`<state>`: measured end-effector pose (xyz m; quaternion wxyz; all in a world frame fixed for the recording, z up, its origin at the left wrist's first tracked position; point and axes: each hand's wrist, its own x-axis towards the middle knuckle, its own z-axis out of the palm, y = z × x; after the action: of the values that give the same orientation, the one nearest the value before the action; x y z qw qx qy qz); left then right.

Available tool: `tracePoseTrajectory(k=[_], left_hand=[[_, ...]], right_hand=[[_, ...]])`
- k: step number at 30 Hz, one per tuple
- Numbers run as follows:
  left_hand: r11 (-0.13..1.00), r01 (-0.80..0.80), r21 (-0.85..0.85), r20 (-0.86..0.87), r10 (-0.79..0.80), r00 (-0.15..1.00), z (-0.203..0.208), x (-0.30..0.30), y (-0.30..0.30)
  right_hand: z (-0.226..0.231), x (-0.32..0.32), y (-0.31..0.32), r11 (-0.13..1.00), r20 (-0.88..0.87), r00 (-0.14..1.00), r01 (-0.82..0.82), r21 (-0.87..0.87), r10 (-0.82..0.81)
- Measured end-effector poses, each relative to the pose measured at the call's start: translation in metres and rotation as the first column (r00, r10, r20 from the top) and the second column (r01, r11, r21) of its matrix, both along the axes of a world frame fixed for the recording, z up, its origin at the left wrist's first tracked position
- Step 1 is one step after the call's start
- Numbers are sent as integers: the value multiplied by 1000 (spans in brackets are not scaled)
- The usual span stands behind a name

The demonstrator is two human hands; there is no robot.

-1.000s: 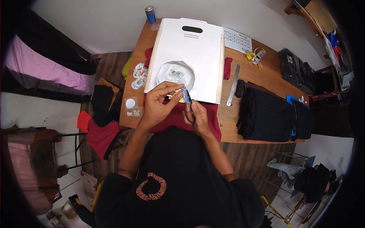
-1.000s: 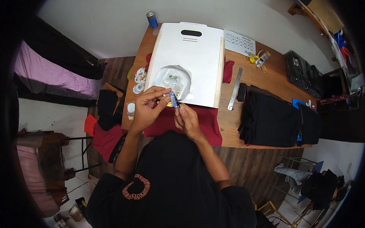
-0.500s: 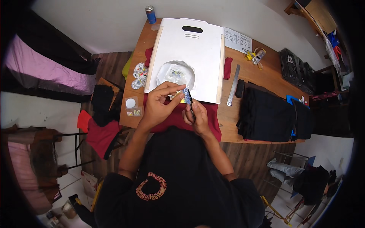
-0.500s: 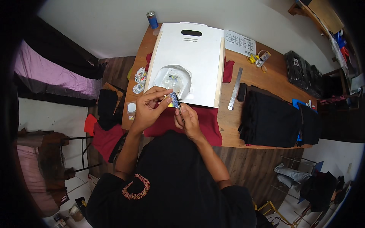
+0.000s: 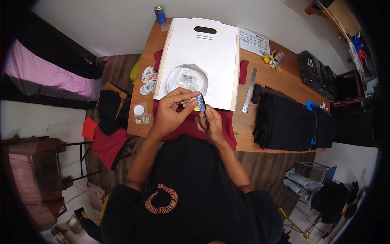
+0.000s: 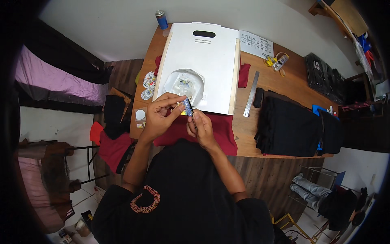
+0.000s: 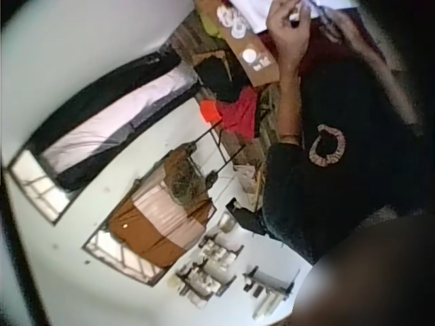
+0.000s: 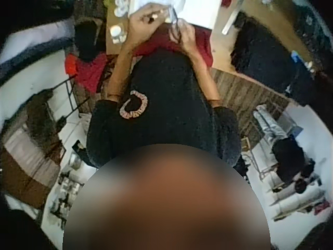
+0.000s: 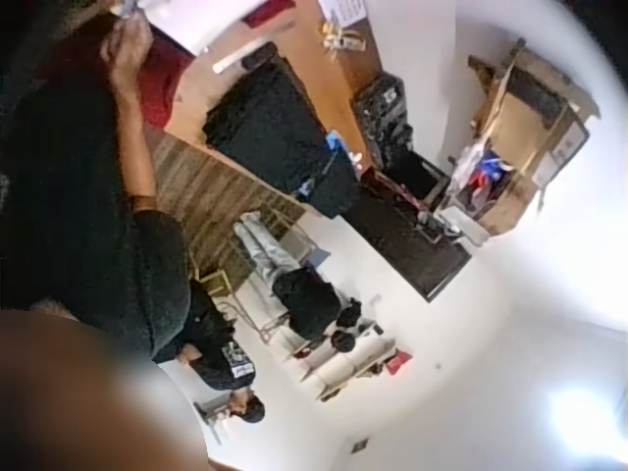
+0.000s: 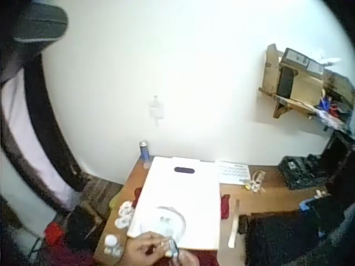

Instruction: Cutting and preparing small tags or components at a workstation.

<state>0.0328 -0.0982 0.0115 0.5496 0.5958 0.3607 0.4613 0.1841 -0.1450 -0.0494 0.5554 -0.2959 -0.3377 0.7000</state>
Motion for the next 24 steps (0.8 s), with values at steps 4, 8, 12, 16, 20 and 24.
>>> tracePoseTrajectory(k=[4, 8, 12, 16, 20, 24], left_hand=[[999, 4, -41, 19, -3, 1000, -1, 0, -1], [998, 8, -59, 16, -7, 1000, -4, -1, -2], [997, 25, -70, -16, -26, 1000, -7, -2, -4], [985, -23, -173, 24, 27, 999, -14, -1, -6], [986, -36, -164, -25, 32, 999, -17, -4, -7], [975, -33, -220, -8, 31, 999, -21, -3, -7]], right_hand=[[3, 0, -1, 1000, 13, 1000, 11, 11, -11], [6, 0, -4, 999, 22, 1000, 12, -29, -11], [4, 0, -5, 997, 17, 1000, 11, -75, -10], [4, -1, -7, 996, 25, 1000, 6, -88, -4], [5, 1, -8, 994, 34, 999, -12, -110, 16], [4, 4, -9, 982, 58, 998, -17, -186, 28]])
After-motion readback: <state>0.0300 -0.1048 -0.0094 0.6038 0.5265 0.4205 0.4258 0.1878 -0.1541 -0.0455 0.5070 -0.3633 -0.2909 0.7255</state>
